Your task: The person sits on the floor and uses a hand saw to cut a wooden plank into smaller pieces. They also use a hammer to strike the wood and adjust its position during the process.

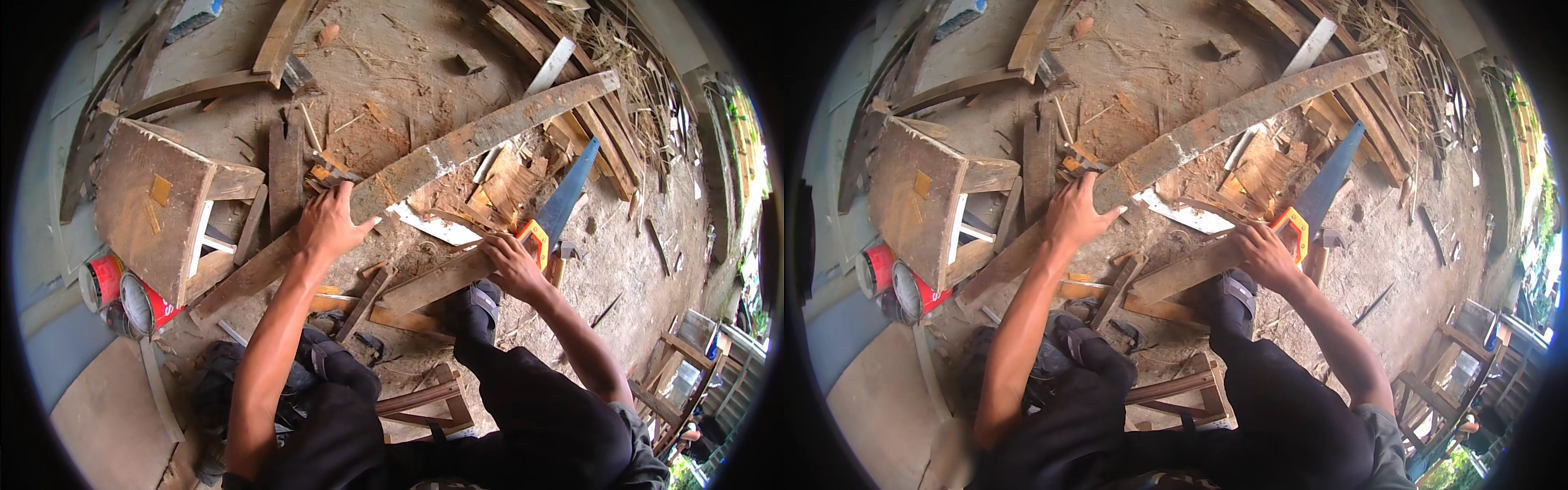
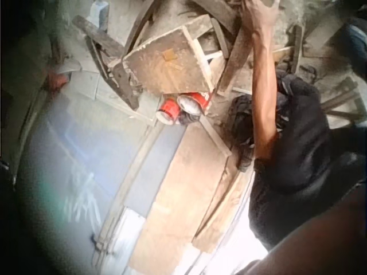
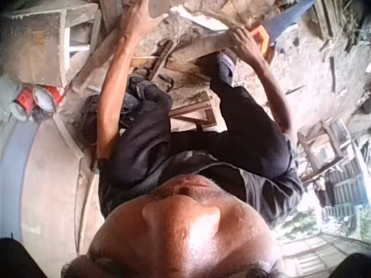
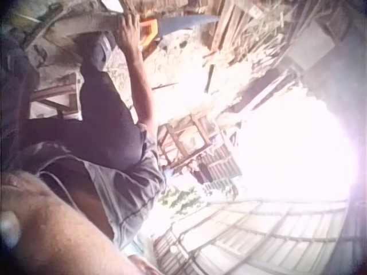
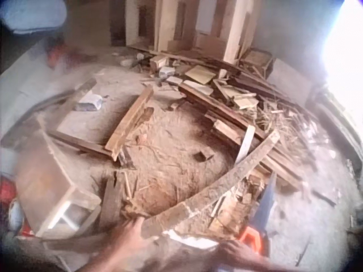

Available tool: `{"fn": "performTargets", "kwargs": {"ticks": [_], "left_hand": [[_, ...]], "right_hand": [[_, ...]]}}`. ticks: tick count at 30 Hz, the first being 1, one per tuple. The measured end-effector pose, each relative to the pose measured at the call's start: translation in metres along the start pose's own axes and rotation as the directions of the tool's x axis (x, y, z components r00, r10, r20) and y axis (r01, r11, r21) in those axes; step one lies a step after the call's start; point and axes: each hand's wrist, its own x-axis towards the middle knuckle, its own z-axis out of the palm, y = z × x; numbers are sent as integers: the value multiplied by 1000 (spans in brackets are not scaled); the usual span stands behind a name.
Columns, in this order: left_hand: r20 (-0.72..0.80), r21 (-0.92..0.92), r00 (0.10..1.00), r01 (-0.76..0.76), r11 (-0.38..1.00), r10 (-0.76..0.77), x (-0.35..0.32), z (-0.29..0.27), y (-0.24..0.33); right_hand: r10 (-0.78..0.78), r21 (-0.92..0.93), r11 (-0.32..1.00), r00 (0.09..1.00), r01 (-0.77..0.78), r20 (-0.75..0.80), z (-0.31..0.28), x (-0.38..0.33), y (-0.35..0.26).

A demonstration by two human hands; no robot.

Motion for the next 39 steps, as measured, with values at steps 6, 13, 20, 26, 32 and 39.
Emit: {"fn": "performTargets", "kwargs": {"ticks": [6, 13, 20, 26, 32, 39], "left_hand": [[-39, -154, 999, -31, 988, 25, -7, -32, 17], [-60, -48, 998, -10, 999, 7, -15, -63, 36], [-72, -4, 997, -11, 1000, 11, -20, -77, 51], [-63, -3, 998, -23, 1000, 23, -18, -84, 60], [-90, -17, 996, -31, 999, 29, -24, -77, 53], [-38, -24, 999, -26, 999, 25, -28, -71, 48]], "right_hand": [[45, 30, 999, 994, -43, -102, -20, 1, 7], [43, 91, 995, 984, -28, -173, -33, 41, -27], [-24, 236, 966, 943, 107, -331, 12, 98, -90], [39, 350, 926, 884, 143, -466, 40, 163, -119], [353, 770, 631, 920, -98, -172, 83, 135, -184], [24, 861, 421, 952, -286, 304, 61, 134, -186]]}}
